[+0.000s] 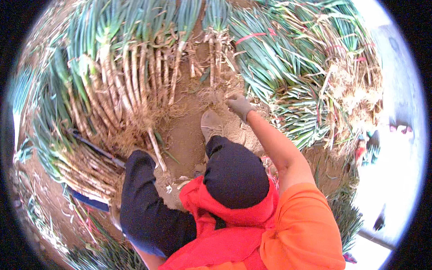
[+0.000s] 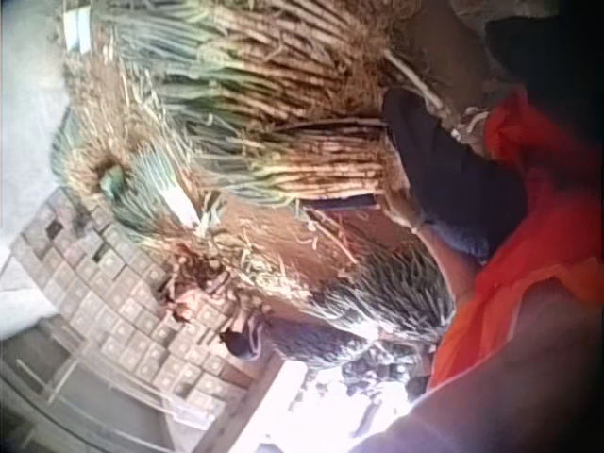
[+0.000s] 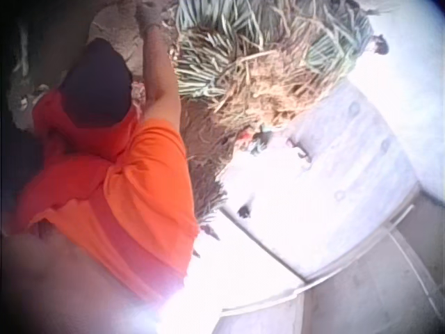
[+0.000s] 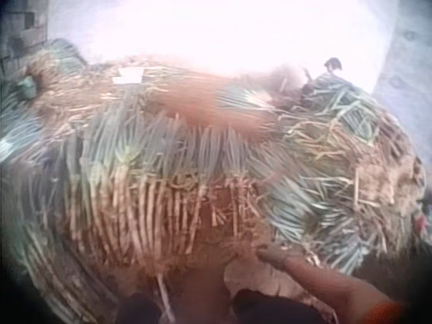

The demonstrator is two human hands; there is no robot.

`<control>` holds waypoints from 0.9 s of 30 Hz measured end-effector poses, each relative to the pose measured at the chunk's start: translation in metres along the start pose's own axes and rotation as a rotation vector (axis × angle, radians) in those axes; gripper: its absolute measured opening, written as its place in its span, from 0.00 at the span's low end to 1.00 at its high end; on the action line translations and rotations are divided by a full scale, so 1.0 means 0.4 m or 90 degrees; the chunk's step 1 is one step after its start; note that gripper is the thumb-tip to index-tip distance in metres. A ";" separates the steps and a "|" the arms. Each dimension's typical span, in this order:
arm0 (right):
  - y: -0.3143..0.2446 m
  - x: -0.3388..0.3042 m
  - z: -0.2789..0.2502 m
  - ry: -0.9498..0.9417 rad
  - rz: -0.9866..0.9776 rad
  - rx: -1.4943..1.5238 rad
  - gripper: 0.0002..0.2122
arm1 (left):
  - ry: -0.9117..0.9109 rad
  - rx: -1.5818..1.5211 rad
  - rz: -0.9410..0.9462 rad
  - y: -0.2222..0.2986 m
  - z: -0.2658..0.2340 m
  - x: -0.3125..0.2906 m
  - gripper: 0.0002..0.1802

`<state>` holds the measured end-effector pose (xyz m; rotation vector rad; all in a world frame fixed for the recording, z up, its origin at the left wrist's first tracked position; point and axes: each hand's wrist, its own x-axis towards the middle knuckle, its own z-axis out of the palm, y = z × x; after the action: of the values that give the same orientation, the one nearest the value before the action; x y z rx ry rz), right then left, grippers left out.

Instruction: The person processes scallions by sorting them, bundling them together, tying them with a red ribbon, and trimming the roots with a blade.

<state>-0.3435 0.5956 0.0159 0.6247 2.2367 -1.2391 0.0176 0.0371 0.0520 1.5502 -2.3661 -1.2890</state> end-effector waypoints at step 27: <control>-0.141 0.153 -0.163 -0.212 0.028 0.754 0.13 | -0.487 -0.190 0.002 0.940 1.054 0.105 0.23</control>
<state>-0.4382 0.6340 0.0434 0.7576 1.0374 -2.3809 -0.4687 0.3236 0.0025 1.0781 -2.3238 -2.4344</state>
